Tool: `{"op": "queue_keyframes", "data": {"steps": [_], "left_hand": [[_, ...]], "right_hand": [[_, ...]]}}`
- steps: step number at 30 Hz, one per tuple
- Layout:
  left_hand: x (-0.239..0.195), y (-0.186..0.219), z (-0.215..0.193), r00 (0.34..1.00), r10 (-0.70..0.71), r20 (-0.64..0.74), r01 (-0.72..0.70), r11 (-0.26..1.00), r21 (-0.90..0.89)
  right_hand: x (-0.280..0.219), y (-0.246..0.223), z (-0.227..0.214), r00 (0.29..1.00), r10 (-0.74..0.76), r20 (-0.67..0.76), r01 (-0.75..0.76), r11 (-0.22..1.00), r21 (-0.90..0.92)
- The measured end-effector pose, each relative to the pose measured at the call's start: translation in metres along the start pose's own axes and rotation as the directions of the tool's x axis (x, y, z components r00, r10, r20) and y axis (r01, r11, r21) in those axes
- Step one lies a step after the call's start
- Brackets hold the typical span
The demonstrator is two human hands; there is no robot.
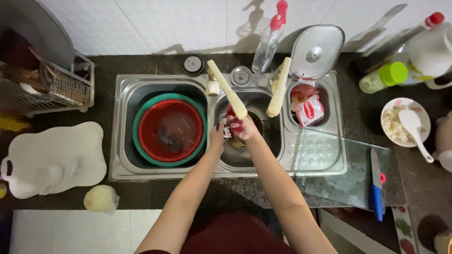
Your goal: The person fries sliced sausages in a pan on a portable gas stove, using chopsticks to turn them. After cooking, the person moves to the sink and washes the pan with a sponge under running water, then places the pan in a dish rack.
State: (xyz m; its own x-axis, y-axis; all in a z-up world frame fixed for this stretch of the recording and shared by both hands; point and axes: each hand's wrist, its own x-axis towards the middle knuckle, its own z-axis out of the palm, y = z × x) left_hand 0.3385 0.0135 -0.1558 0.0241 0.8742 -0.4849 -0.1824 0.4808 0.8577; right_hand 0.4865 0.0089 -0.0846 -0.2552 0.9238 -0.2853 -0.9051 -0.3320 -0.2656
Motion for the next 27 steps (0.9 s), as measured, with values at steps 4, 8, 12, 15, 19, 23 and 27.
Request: {"op": "queue_keyframes", "data": {"steps": [4,8,12,15,19,23,27], "left_hand": [[0.002,-0.002,0.008,1.0,0.005,-0.031,-0.003,0.999,0.042],[0.006,-0.004,0.011,0.984,0.16,-0.075,-0.12,0.914,0.388],[0.007,-0.01,0.003,0.972,0.233,-0.012,-0.196,0.844,0.499],[0.01,-0.009,-0.001,0.999,-0.013,0.034,-0.001,0.927,0.375],[0.003,-0.008,0.004,0.973,0.115,0.201,-0.151,0.973,0.174],[-0.006,0.009,0.02,0.964,0.243,0.104,-0.264,0.904,0.335],[-0.02,0.031,0.018,0.97,0.242,-0.032,-0.205,0.879,0.431]], "right_hand": [[0.007,-0.003,-0.004,0.989,0.049,0.14,-0.046,0.999,-0.024],[0.01,-0.005,-0.004,0.998,0.047,-0.041,-0.045,0.998,0.039],[-0.004,-0.002,0.012,0.972,-0.126,-0.197,0.1,0.986,-0.137],[-0.014,-0.006,0.029,0.953,-0.098,-0.288,0.045,0.981,-0.187],[-0.023,-0.006,0.019,0.969,-0.141,-0.204,0.028,0.881,-0.471],[-0.013,-0.009,-0.022,0.873,-0.304,-0.381,0.119,0.891,-0.439],[-0.029,-0.021,-0.058,0.831,-0.31,-0.462,0.099,0.9,-0.425]]}}
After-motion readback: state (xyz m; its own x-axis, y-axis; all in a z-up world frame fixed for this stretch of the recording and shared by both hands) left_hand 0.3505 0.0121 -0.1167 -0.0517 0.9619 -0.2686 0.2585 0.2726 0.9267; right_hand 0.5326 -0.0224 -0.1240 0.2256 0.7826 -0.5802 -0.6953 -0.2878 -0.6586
